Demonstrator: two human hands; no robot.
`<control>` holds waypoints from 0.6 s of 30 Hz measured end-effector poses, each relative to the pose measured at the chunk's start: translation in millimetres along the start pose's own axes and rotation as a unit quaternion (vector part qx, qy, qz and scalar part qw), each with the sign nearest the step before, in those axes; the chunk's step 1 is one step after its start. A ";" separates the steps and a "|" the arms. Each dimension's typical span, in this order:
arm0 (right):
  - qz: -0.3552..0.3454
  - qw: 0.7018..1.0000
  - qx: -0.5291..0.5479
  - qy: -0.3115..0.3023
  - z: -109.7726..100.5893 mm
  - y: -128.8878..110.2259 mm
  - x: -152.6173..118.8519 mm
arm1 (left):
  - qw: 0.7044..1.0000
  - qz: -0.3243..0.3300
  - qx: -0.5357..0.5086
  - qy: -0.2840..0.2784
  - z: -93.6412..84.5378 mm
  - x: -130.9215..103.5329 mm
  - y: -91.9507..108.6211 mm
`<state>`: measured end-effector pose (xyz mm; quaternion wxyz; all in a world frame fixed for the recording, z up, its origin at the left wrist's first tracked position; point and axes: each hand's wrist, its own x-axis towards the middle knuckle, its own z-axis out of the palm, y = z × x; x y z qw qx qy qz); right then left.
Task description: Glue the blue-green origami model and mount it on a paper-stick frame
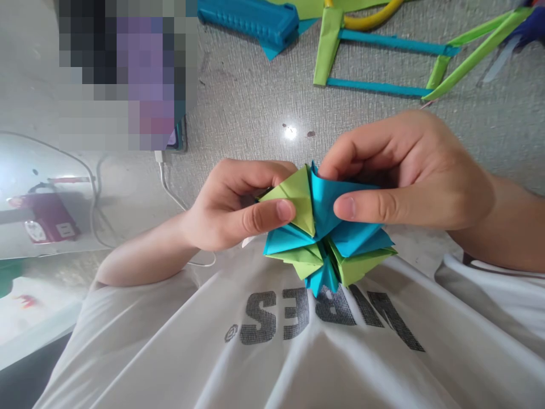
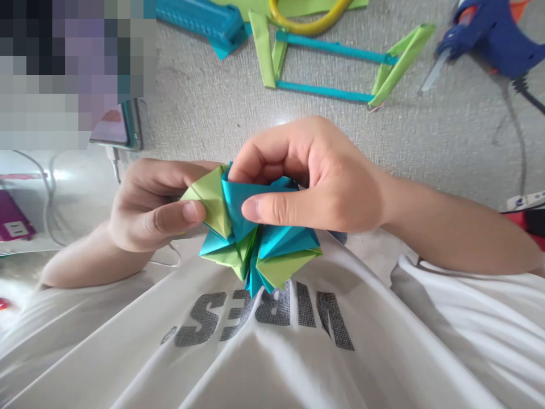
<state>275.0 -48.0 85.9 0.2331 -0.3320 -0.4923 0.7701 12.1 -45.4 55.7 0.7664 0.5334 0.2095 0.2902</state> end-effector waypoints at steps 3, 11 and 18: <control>0.001 1.000 -0.013 0.004 -0.7 0.2 -0.7 | 1.000 0.015 -0.001 -0.007 -0.7 2.0 -1.0; -0.068 0.995 -0.066 -0.007 -7.0 4.9 0.4 | 0.999 0.032 -0.011 0.006 -4.9 1.3 -9.8; -0.225 0.933 -0.258 0.110 -18.3 3.6 0.4 | 0.978 0.168 0.037 0.115 -20.3 13.9 -30.7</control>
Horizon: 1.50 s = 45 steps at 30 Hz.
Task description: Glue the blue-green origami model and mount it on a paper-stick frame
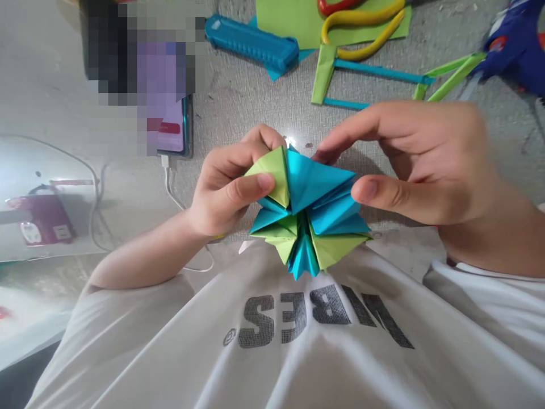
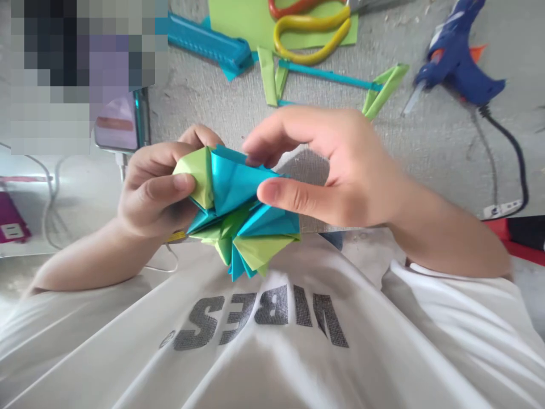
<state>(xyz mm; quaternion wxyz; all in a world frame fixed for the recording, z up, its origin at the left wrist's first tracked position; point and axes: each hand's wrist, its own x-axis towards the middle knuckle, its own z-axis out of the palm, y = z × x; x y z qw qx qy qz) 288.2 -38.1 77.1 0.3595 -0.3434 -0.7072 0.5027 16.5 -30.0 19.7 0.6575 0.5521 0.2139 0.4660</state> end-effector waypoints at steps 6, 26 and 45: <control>-0.085 0.973 -0.169 0.132 -9.3 4.7 -2.1 | 0.999 0.045 -0.011 0.016 -6.1 1.4 -9.6; 0.146 0.974 0.055 -0.163 -16.8 -5.3 3.2 | 0.999 0.024 -0.024 -0.004 1.9 -1.3 1.2; 0.143 0.974 0.158 -0.077 9.4 -0.7 2.2 | 0.976 -0.176 -0.088 -0.095 5.2 -1.4 29.5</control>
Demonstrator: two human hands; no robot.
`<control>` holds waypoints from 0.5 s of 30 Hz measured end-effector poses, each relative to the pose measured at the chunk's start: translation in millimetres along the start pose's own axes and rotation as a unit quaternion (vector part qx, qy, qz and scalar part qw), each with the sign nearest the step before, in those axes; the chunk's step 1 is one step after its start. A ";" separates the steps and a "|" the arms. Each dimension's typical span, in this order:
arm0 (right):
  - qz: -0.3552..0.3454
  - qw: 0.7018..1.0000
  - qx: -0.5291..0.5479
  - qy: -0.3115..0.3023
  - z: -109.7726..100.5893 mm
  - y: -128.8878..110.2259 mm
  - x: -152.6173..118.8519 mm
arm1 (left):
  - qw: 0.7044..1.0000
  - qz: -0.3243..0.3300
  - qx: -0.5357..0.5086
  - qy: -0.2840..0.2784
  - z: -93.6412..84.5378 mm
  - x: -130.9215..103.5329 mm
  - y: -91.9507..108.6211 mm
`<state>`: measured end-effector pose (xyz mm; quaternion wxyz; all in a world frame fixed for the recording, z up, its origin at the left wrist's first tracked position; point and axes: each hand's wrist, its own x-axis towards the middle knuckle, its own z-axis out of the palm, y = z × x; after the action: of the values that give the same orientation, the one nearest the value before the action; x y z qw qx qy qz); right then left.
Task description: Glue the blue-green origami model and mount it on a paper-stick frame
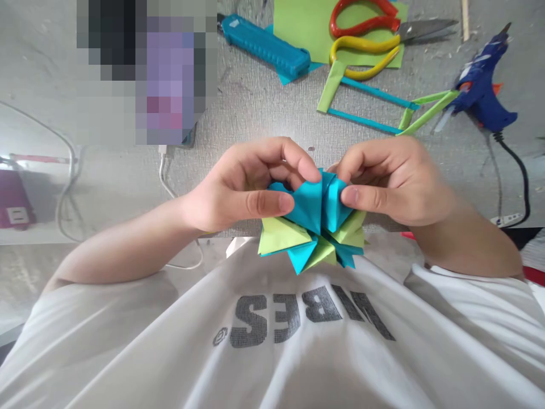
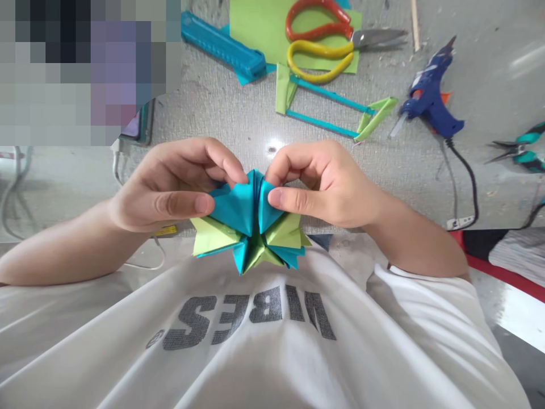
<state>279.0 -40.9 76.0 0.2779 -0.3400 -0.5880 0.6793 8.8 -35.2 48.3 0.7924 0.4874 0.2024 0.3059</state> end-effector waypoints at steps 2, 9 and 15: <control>-0.020 1.000 0.006 -0.007 0.2 3.6 0.6 | 1.000 0.015 -0.005 -0.022 -0.1 1.2 -0.1; -0.028 0.999 0.009 -0.014 1.1 8.0 0.0 | 0.999 0.032 0.012 -0.042 -1.8 2.1 -2.4; -0.042 0.999 -0.001 -0.012 1.8 8.2 -2.8 | 0.999 -0.006 -0.020 -0.050 -3.5 1.6 -2.6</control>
<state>279.5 -45.4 68.4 0.2989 -0.3067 -0.6060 0.6703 8.5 -32.7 44.3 0.8132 0.4847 0.1592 0.2800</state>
